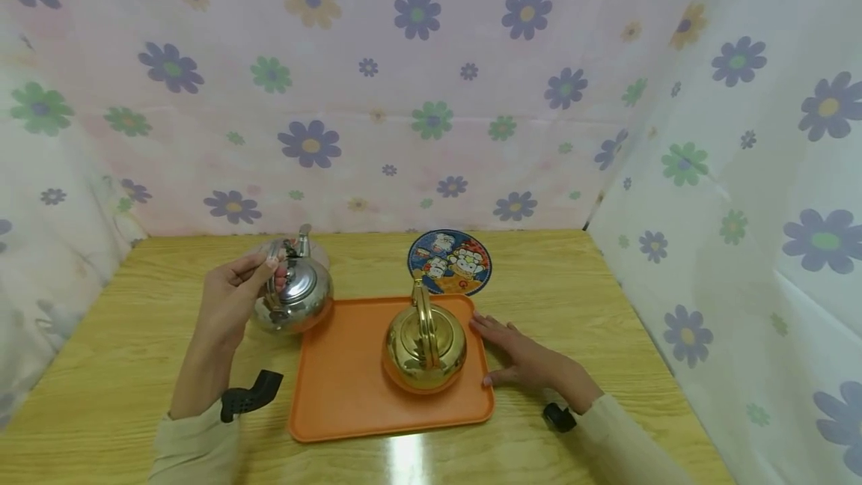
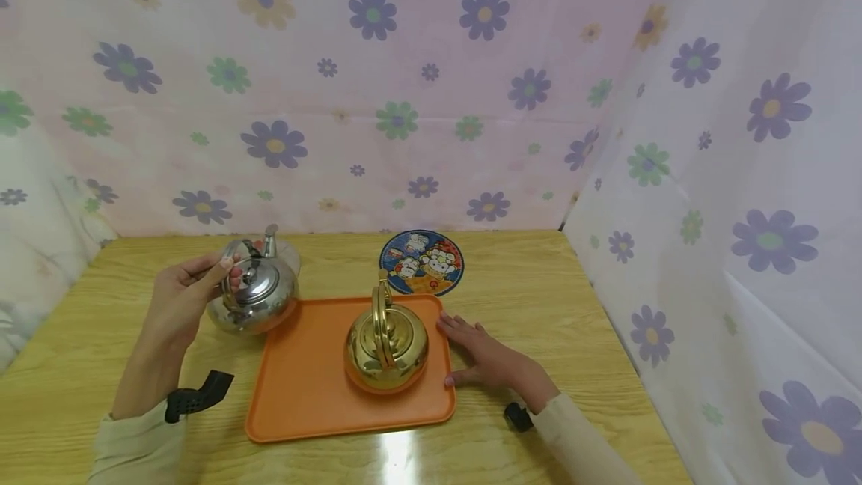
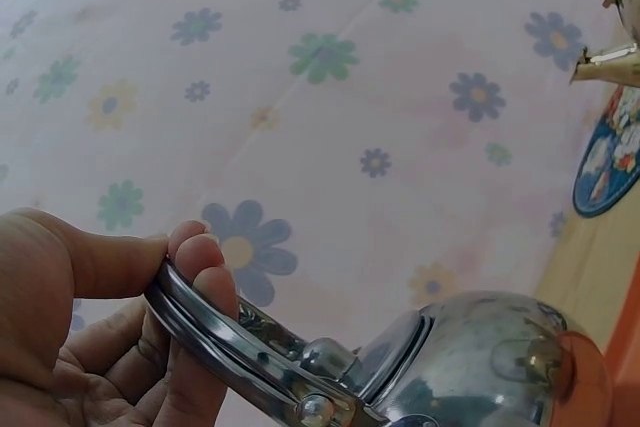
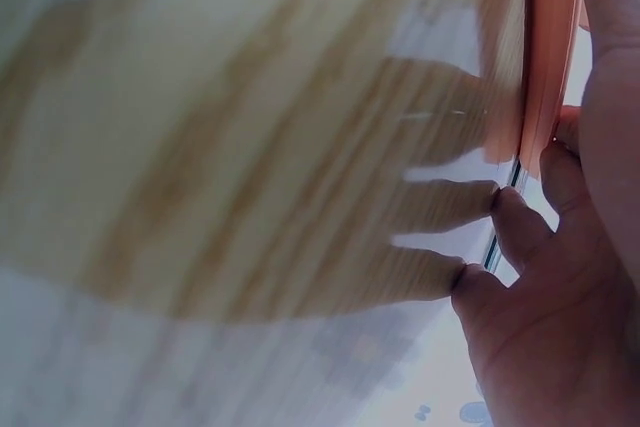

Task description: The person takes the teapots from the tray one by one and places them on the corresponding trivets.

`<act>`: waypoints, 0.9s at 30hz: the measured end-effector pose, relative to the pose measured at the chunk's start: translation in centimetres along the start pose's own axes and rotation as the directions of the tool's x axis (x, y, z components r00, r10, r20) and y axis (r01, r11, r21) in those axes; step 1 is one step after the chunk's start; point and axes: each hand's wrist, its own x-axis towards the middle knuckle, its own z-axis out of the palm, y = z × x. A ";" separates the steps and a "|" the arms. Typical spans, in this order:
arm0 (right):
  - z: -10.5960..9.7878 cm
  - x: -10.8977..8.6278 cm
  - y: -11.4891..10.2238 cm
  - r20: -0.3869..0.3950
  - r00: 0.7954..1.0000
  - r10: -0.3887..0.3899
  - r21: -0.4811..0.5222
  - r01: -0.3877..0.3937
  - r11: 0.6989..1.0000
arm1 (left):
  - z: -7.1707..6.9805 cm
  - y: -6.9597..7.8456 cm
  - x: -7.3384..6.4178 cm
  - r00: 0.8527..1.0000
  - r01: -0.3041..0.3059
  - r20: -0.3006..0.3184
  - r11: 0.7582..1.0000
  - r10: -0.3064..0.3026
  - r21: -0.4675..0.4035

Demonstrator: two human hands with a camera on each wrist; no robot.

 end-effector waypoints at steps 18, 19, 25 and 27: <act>0.3 -0.1 0.4 -0.009 1.000 -0.014 0.001 0.014 1.000 | -1.3 -0.3 2.1 1.000 0.005 0.019 0.999 -0.006 0.048; 0.3 -0.1 0.4 -0.012 1.000 -0.022 -0.002 0.022 1.000 | -1.5 -0.3 2.2 1.000 0.004 0.017 0.998 -0.005 0.069; 0.3 -0.1 0.5 -0.019 0.999 -0.038 -0.001 0.038 0.999 | -2.0 -0.9 3.1 1.000 0.011 0.008 0.995 -0.012 0.094; 0.3 -0.1 0.5 -0.017 0.999 -0.032 0.000 0.032 1.000 | -2.1 -1.0 3.3 1.000 0.009 0.007 0.997 -0.009 0.076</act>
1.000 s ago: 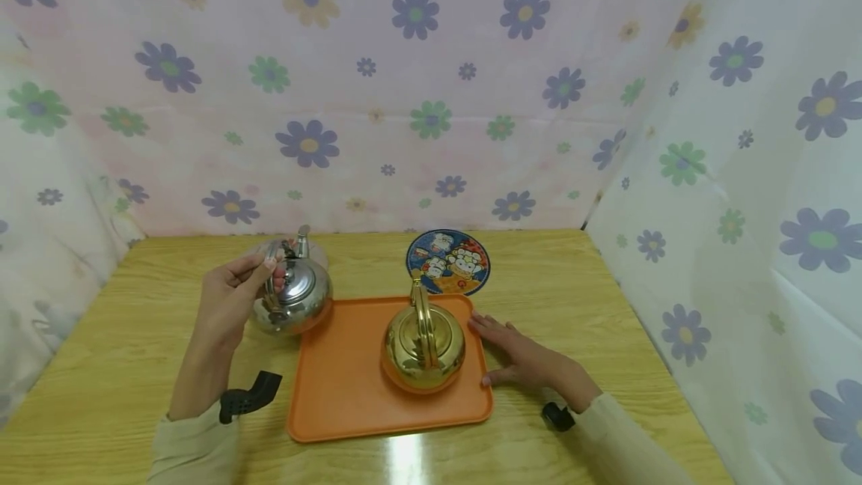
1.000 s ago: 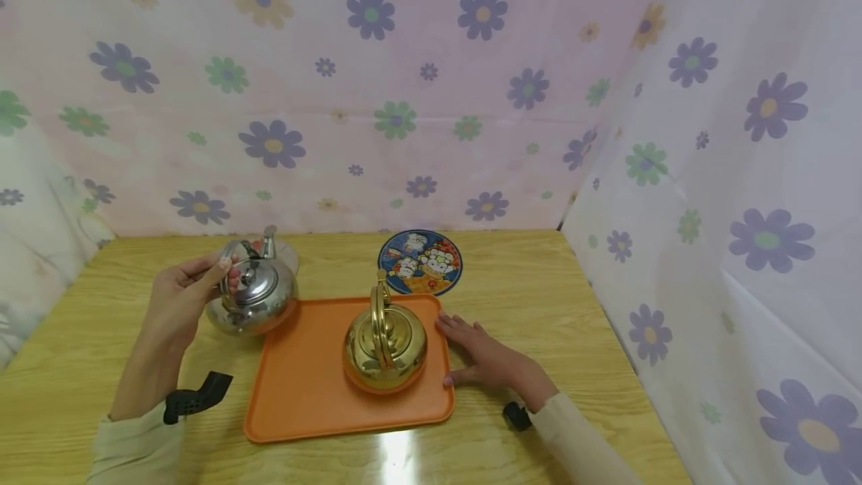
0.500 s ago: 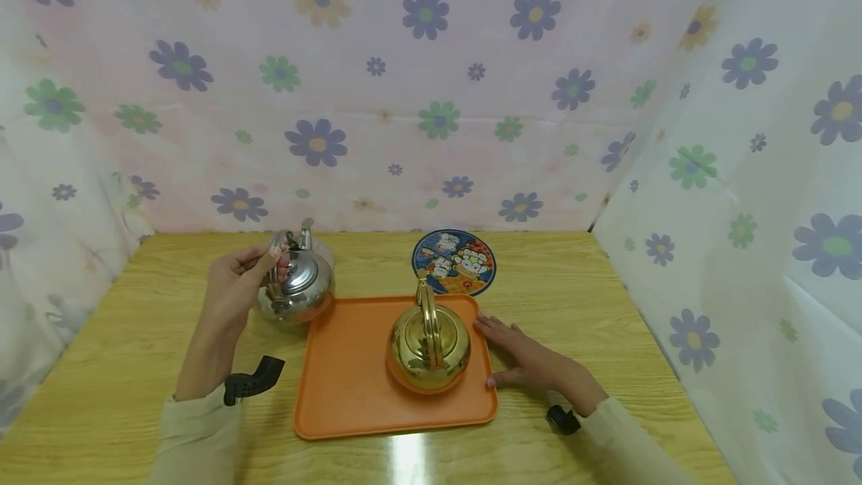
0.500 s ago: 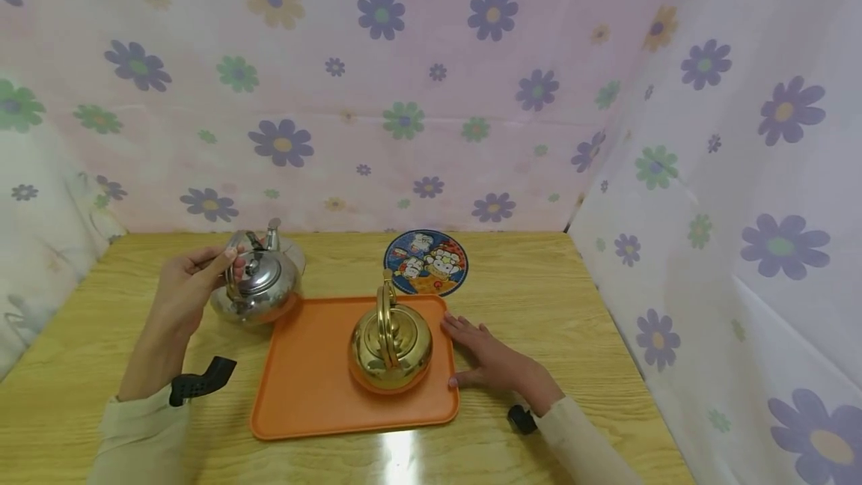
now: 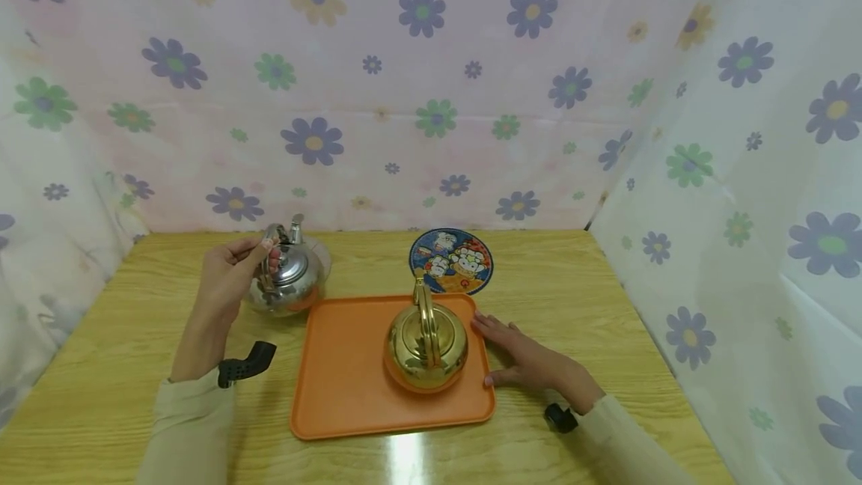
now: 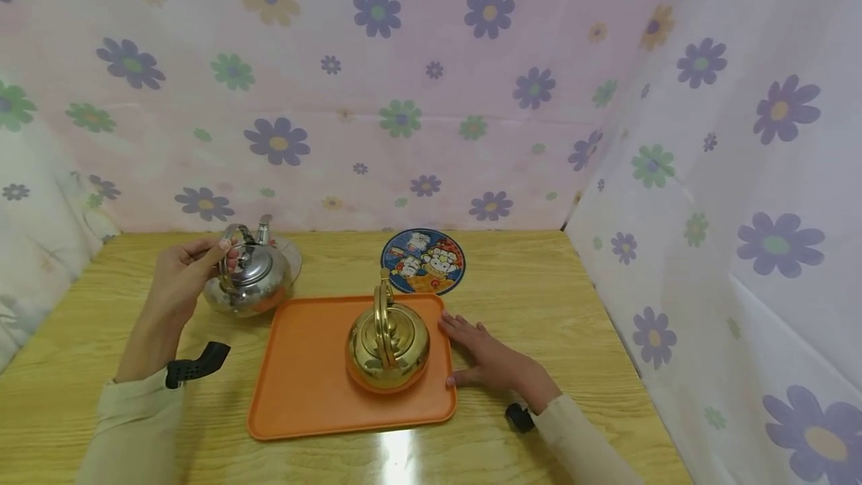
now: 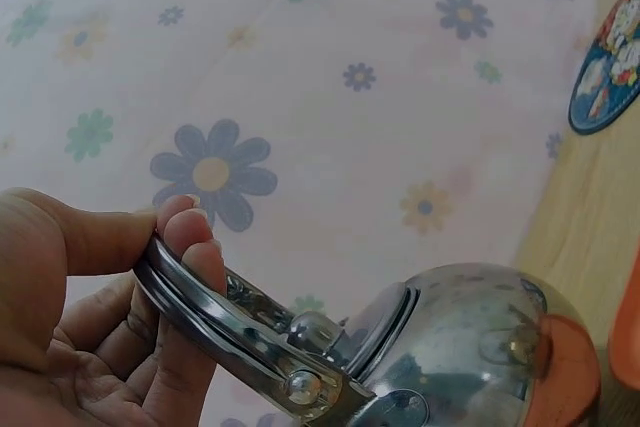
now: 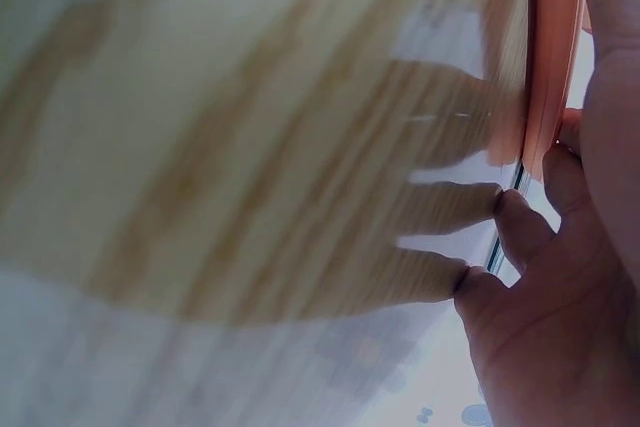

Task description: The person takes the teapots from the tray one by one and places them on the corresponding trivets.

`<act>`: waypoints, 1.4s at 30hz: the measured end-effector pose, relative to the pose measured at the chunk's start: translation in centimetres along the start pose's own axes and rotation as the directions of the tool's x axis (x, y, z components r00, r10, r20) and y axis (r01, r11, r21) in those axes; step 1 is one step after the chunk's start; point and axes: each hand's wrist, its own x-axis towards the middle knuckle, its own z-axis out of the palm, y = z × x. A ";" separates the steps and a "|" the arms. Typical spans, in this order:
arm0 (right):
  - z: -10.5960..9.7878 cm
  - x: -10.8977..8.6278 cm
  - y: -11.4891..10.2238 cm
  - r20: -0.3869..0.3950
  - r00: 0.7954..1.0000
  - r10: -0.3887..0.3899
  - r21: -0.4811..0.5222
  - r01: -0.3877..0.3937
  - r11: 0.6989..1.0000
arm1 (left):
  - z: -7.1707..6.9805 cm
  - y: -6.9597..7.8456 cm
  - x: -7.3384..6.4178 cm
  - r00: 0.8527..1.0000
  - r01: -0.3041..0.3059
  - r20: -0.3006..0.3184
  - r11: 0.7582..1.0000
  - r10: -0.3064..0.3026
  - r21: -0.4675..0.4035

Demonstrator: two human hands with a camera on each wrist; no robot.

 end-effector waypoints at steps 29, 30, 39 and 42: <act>-0.1 0.2 -0.1 0.020 0.999 0.036 -0.003 -0.036 0.999 | -1.5 -1.4 2.9 1.000 -0.017 0.027 1.000 0.017 -0.011; -0.1 0.2 -0.1 0.021 0.999 0.038 -0.004 -0.037 0.999 | -1.6 -1.5 3.0 0.999 -0.017 0.028 1.000 0.017 -0.025; -0.1 0.2 -0.2 0.017 0.999 0.032 -0.001 -0.032 0.999 | -1.8 -1.7 3.7 1.000 -0.027 0.014 0.999 0.027 -0.042; -0.1 0.2 -0.2 0.016 0.999 0.029 -0.002 -0.029 1.000 | -1.9 -1.8 4.0 1.000 -0.025 0.017 0.998 0.026 -0.049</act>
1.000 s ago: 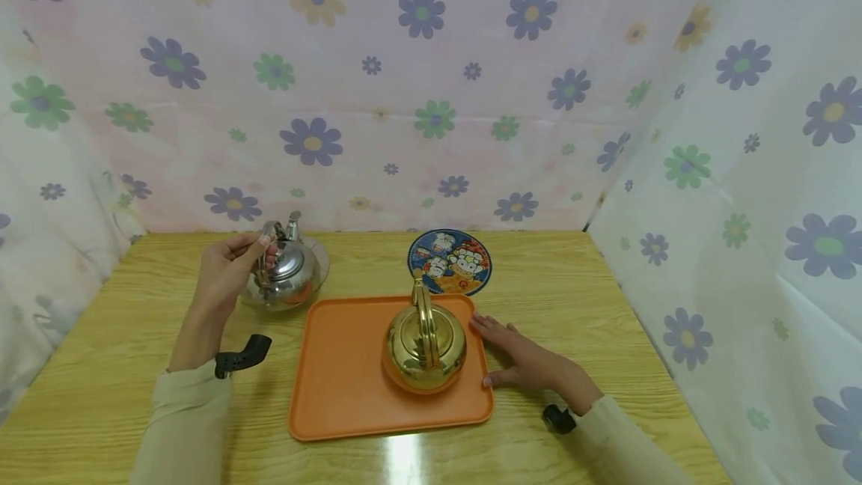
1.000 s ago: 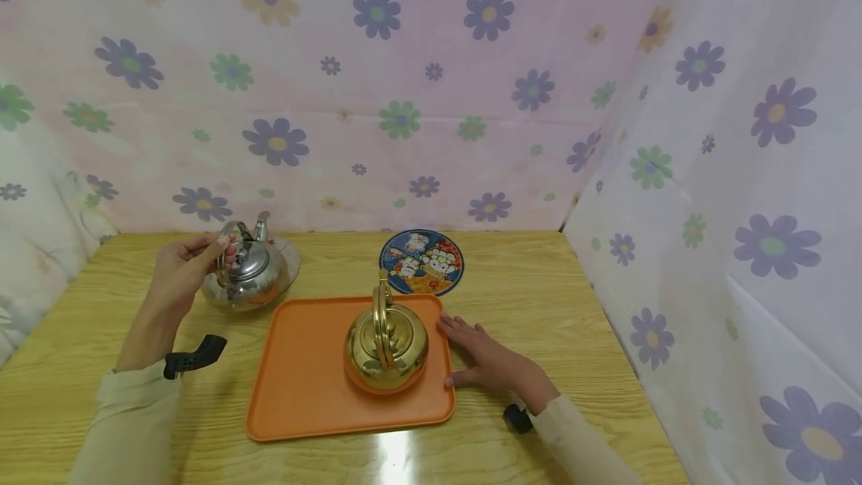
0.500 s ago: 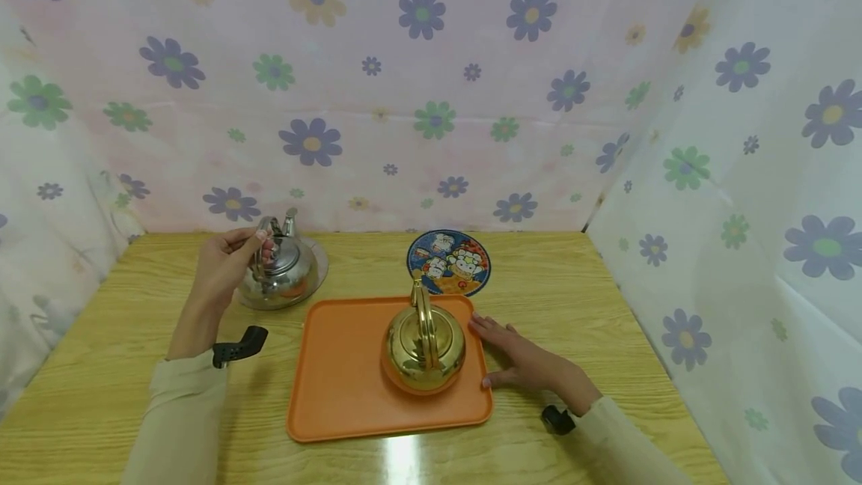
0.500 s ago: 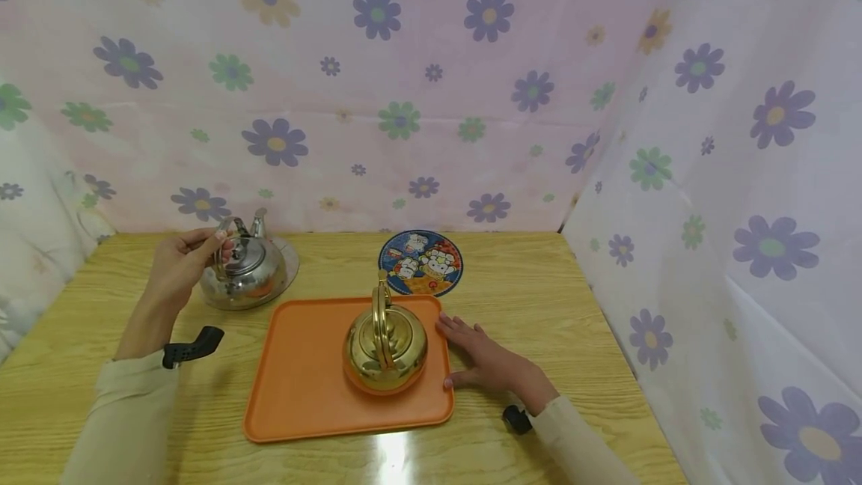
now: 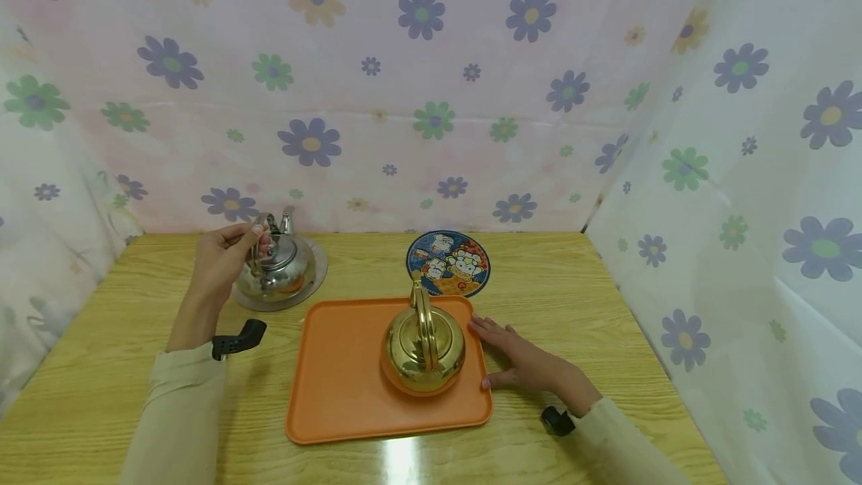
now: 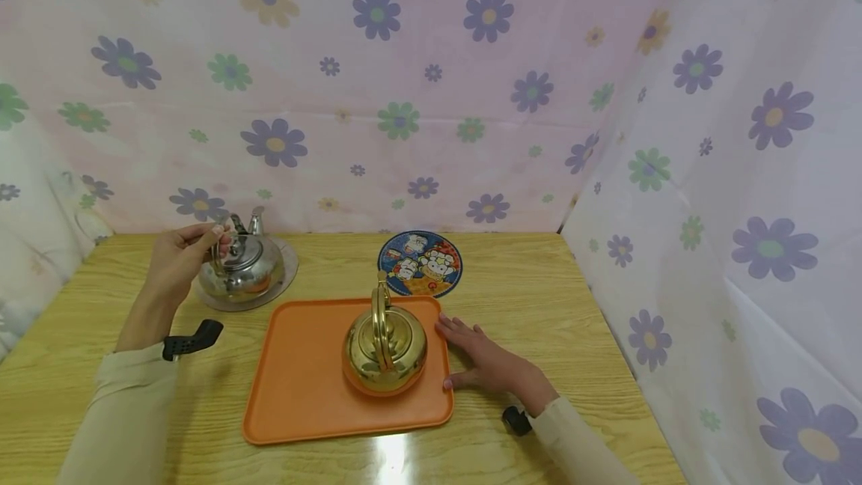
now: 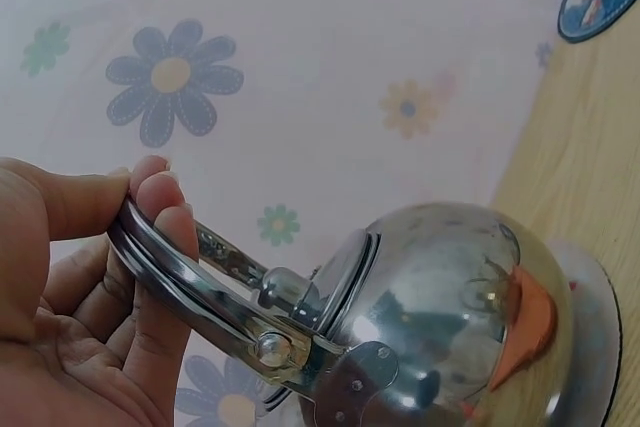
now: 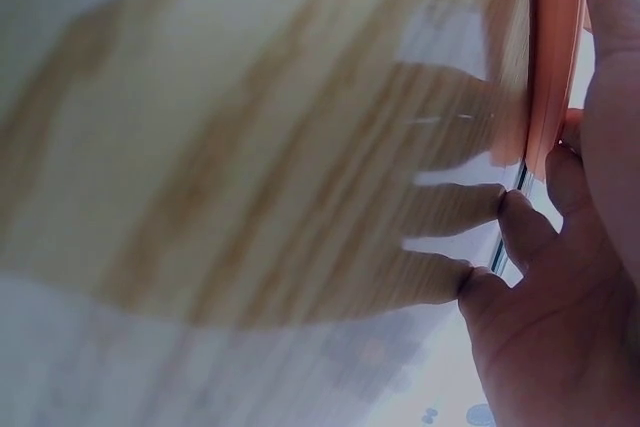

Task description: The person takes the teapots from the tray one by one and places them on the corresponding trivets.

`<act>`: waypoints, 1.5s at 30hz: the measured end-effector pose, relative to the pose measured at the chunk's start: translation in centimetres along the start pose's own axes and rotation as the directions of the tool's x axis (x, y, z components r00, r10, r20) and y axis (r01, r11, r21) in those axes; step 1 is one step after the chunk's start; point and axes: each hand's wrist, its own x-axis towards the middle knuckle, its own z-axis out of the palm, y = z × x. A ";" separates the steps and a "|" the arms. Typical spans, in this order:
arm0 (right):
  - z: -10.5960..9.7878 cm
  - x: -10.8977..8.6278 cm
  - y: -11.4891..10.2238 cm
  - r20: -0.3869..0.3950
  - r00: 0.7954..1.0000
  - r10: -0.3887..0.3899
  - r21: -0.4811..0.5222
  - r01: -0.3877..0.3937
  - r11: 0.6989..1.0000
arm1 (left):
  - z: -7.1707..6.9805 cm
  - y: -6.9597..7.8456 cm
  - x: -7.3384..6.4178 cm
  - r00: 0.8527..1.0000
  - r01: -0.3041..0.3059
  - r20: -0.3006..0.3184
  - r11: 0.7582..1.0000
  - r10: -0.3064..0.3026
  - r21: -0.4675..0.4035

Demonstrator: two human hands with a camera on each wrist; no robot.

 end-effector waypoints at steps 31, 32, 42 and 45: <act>0.1 -0.1 0.2 -0.013 1.000 -0.028 -0.001 0.028 1.000 | -1.3 -0.6 0.2 0.998 0.009 0.062 0.997 -0.005 -0.077; 0.1 -0.1 0.2 -0.013 0.999 -0.030 -0.002 0.030 1.000 | -1.4 -0.6 0.2 0.998 0.012 0.061 0.997 -0.007 -0.072; 0.1 -0.2 0.1 -0.013 0.999 -0.036 -0.017 0.035 0.999 | -1.1 -0.6 -0.2 0.999 0.018 0.039 0.997 -0.015 -0.072; 0.0 -0.2 0.1 -0.004 1.000 -0.022 -0.023 0.022 1.000 | -0.8 -0.6 -0.3 1.000 0.001 0.031 0.998 0.001 -0.063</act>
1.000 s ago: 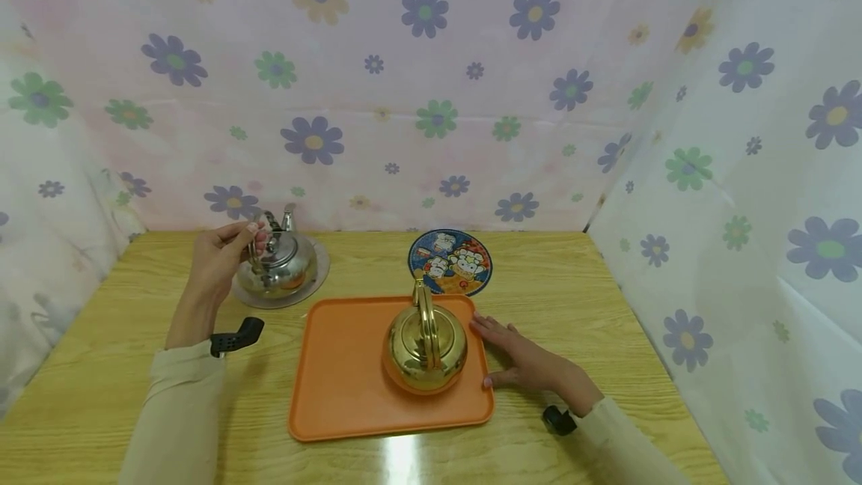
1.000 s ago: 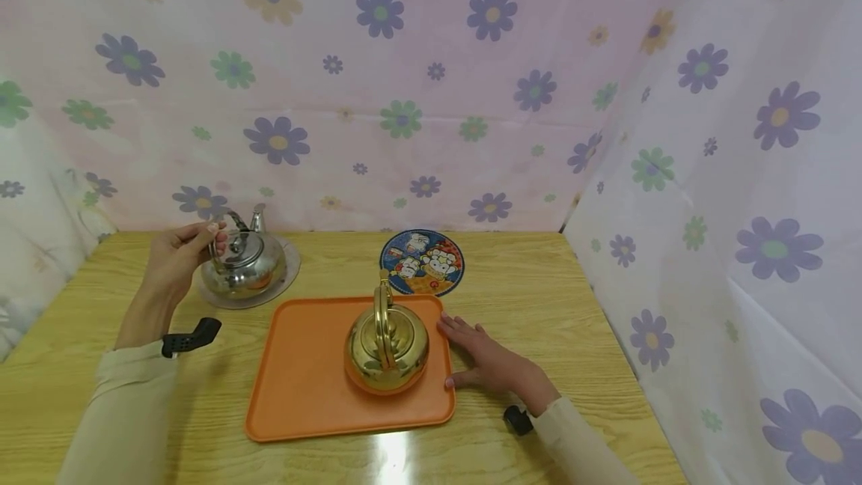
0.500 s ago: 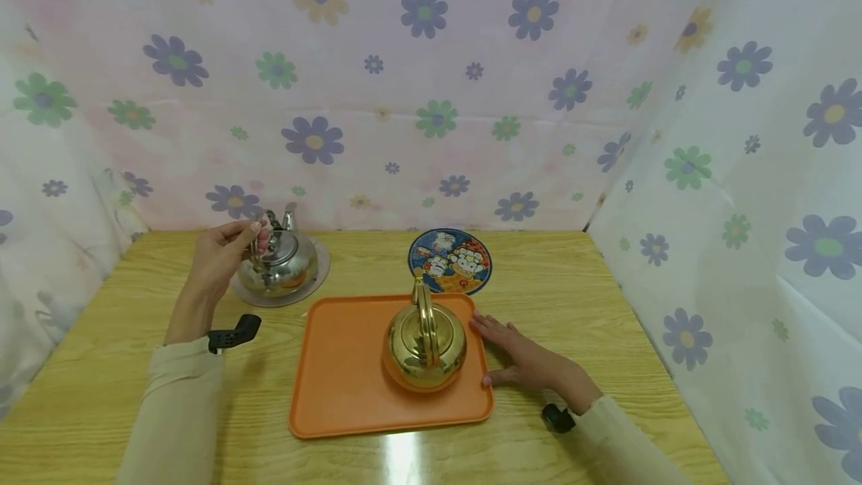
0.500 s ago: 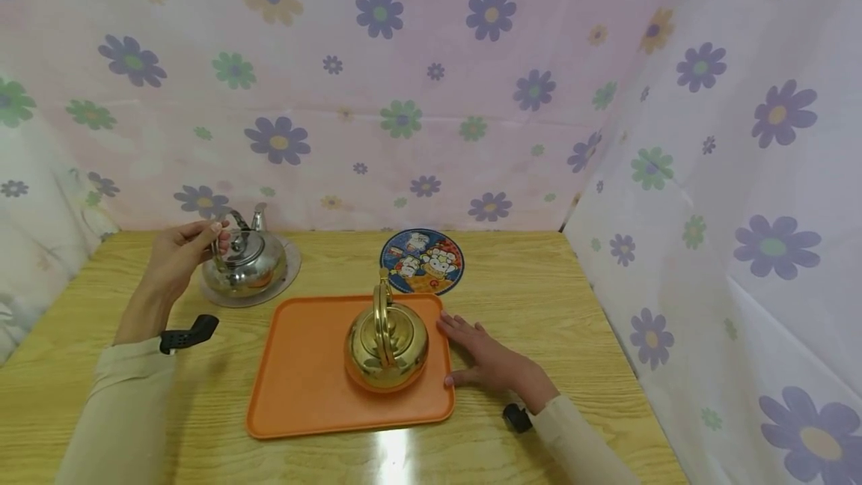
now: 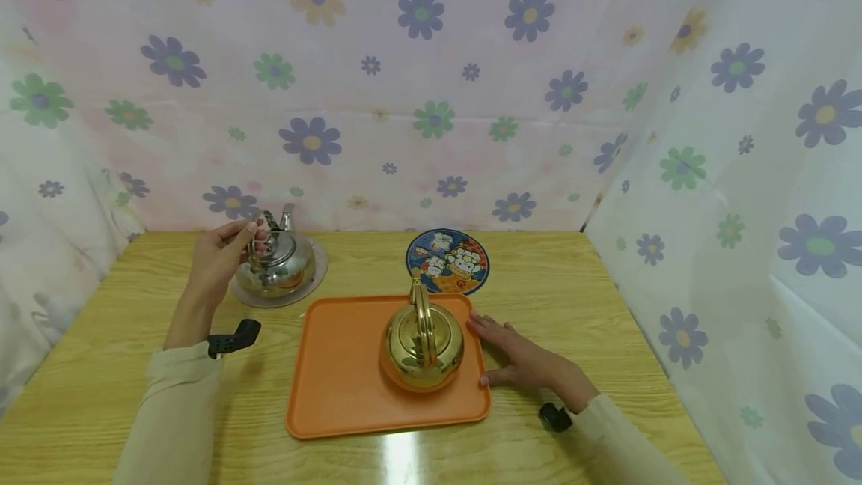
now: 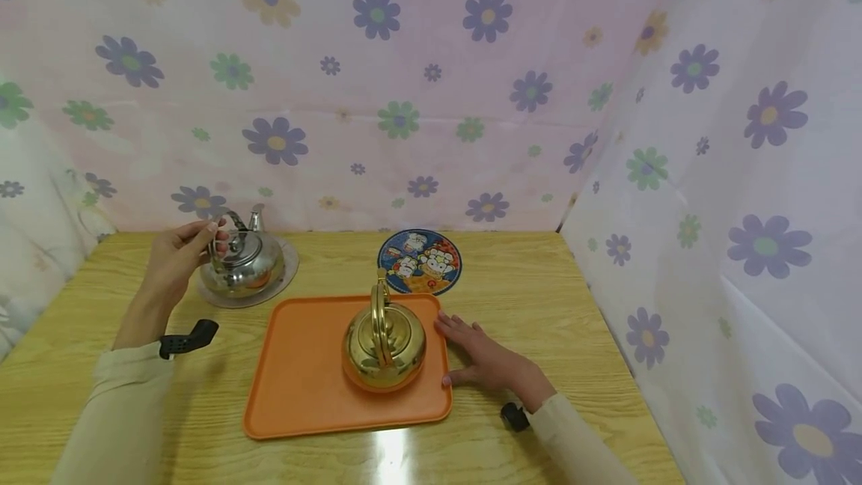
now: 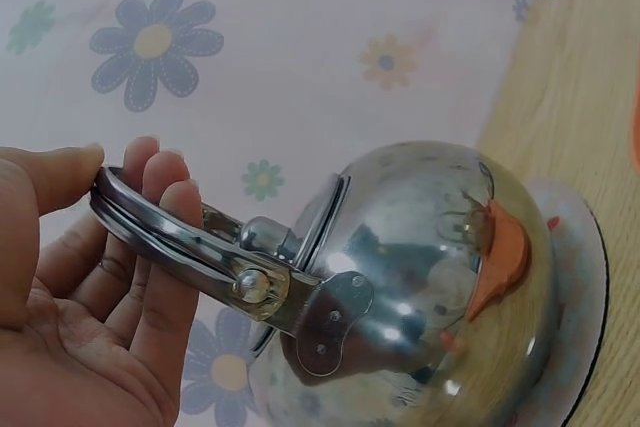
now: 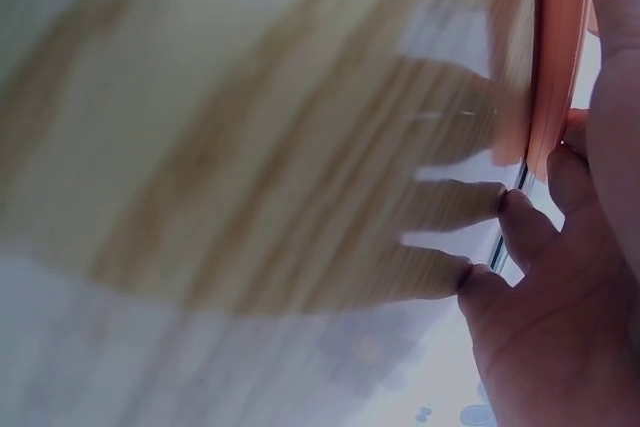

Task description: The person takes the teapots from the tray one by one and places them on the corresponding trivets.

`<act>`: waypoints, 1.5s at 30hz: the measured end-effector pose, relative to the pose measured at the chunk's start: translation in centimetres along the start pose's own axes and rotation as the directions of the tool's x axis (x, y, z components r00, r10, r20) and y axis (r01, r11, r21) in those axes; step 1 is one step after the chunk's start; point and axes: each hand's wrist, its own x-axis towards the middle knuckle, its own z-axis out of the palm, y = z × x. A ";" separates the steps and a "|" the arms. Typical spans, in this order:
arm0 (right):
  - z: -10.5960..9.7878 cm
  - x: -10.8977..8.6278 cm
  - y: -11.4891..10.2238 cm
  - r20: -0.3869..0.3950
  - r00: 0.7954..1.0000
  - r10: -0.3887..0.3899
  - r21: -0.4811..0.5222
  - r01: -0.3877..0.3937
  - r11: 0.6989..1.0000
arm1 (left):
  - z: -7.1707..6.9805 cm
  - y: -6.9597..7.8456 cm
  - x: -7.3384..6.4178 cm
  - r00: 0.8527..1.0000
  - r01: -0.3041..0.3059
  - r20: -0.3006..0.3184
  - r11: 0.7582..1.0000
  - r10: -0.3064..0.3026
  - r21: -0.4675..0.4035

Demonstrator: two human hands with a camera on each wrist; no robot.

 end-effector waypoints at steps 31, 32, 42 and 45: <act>-0.2 -0.7 -2.8 -0.108 0.992 0.066 -0.143 -0.081 0.986 | -0.3 0.4 -4.8 0.919 -0.274 -0.006 0.649 0.394 0.710; 0.0 -0.8 -3.1 -0.129 0.990 0.063 -0.161 -0.084 0.983 | -0.4 0.4 -5.2 0.921 -0.273 -0.002 0.650 0.390 0.709; 1.0 -1.9 -6.9 -0.393 0.919 0.040 -0.274 -0.159 0.948 | -0.9 -0.4 -8.7 0.947 -0.280 0.115 0.595 0.300 0.753; 1.5 -1.9 -8.3 -0.455 0.890 0.034 -0.243 -0.161 0.957 | -0.8 -0.8 -9.7 0.949 -0.302 0.176 0.596 0.261 0.744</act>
